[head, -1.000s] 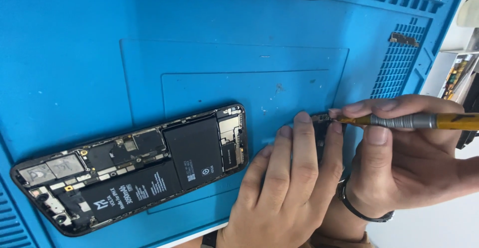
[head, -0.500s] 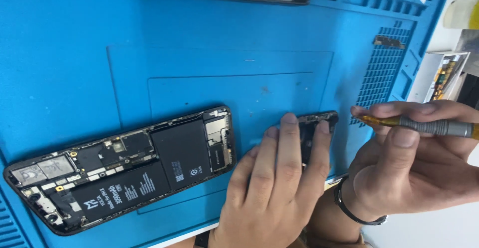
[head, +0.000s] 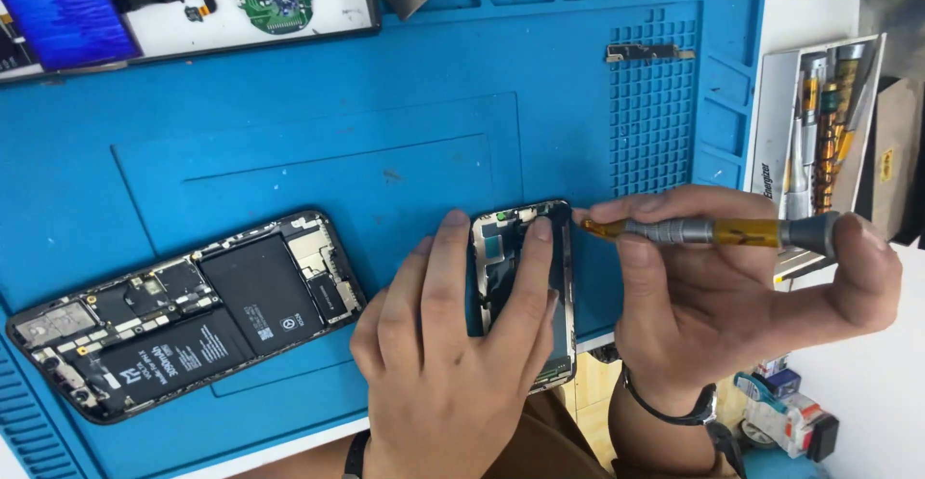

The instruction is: Disassembling a smartphone to access internal components using precision screwdrivers and tweezers on a repair mat.

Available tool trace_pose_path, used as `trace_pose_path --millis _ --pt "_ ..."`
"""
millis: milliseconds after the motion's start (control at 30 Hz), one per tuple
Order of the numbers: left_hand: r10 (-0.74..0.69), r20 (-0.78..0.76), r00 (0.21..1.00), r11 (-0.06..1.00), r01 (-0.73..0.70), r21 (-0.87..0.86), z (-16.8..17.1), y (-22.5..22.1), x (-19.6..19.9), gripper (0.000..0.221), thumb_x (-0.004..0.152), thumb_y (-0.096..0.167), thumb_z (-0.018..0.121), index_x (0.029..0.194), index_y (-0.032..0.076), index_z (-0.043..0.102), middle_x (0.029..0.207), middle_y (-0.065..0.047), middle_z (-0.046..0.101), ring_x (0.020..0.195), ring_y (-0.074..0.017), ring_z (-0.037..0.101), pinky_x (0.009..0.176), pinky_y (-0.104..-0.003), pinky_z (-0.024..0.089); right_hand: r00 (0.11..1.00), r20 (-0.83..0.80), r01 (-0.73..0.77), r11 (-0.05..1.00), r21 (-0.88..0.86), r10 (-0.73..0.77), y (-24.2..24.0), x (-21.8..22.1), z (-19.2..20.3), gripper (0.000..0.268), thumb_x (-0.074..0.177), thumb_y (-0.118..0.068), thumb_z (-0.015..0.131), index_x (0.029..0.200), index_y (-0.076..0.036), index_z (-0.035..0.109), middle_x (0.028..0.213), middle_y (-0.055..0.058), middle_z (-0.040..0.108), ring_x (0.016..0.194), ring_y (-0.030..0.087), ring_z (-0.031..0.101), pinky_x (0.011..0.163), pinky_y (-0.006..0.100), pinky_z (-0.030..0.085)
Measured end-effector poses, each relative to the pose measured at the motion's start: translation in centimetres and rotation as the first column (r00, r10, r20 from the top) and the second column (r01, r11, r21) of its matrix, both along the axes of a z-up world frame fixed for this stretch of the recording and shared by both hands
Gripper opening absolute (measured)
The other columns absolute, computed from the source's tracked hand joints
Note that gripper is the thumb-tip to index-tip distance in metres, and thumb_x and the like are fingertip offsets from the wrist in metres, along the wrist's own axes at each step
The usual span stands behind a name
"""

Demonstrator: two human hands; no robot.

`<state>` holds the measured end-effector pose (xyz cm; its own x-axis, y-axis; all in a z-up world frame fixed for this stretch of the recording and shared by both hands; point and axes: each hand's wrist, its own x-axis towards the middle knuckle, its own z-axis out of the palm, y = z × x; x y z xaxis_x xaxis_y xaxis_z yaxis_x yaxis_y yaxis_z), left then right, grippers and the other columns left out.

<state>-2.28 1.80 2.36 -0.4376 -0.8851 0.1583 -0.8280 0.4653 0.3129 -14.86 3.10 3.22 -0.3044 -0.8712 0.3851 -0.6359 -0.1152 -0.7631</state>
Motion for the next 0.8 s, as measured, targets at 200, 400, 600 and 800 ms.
trace_pose_path --millis 200,400,600,800 --pt "-0.027 0.083 0.996 1.0 0.028 -0.004 0.2 0.4 -0.2 0.039 0.096 0.053 0.048 0.131 0.035 0.052 0.126 -0.011 0.054 0.106 -0.0258 0.055 0.08 -0.038 0.042 0.987 -0.144 -0.073 0.997 0.001 0.073 -0.8 -0.7 0.8 0.061 0.095 0.008 0.047 0.134 -0.027 0.017 0.053 0.022 0.043 0.082 0.042 0.058 0.076 0.053 0.06" --pt "-0.016 0.069 0.997 1.0 0.018 -0.02 0.2 0.4 -0.5 0.036 0.097 0.05 0.046 0.128 0.035 0.054 0.124 -0.011 0.054 0.104 -0.0262 0.055 0.079 -0.038 0.042 0.981 -0.097 -0.171 0.985 -0.021 0.168 -0.9 -1.2 0.6 0.068 0.089 0.008 0.042 0.135 -0.036 0.019 0.053 0.018 0.039 0.092 0.046 0.051 0.083 0.06 0.058" --pt "-0.025 0.075 0.997 1.0 0.026 -0.009 0.0 0.4 -0.4 0.037 0.096 0.052 0.048 0.129 0.035 0.054 0.124 -0.011 0.054 0.105 -0.0261 0.055 0.08 -0.038 0.042 0.989 -0.134 -0.077 0.995 -0.056 0.068 -1.1 -1.0 0.0 0.06 0.092 0.012 0.047 0.131 -0.024 0.018 0.055 0.027 0.047 0.072 0.041 0.057 0.069 0.049 0.056" --pt "-0.032 0.082 0.996 0.999 0.032 0.003 0.1 0.4 -0.3 0.037 0.097 0.052 0.046 0.13 0.035 0.053 0.126 -0.011 0.053 0.106 -0.0262 0.054 0.08 -0.038 0.042 0.979 -0.185 -0.095 0.994 -0.048 0.085 -1.2 -1.0 0.1 0.06 0.091 0.012 0.048 0.129 -0.023 0.017 0.05 0.024 0.045 0.07 0.044 0.06 0.069 0.051 0.056"
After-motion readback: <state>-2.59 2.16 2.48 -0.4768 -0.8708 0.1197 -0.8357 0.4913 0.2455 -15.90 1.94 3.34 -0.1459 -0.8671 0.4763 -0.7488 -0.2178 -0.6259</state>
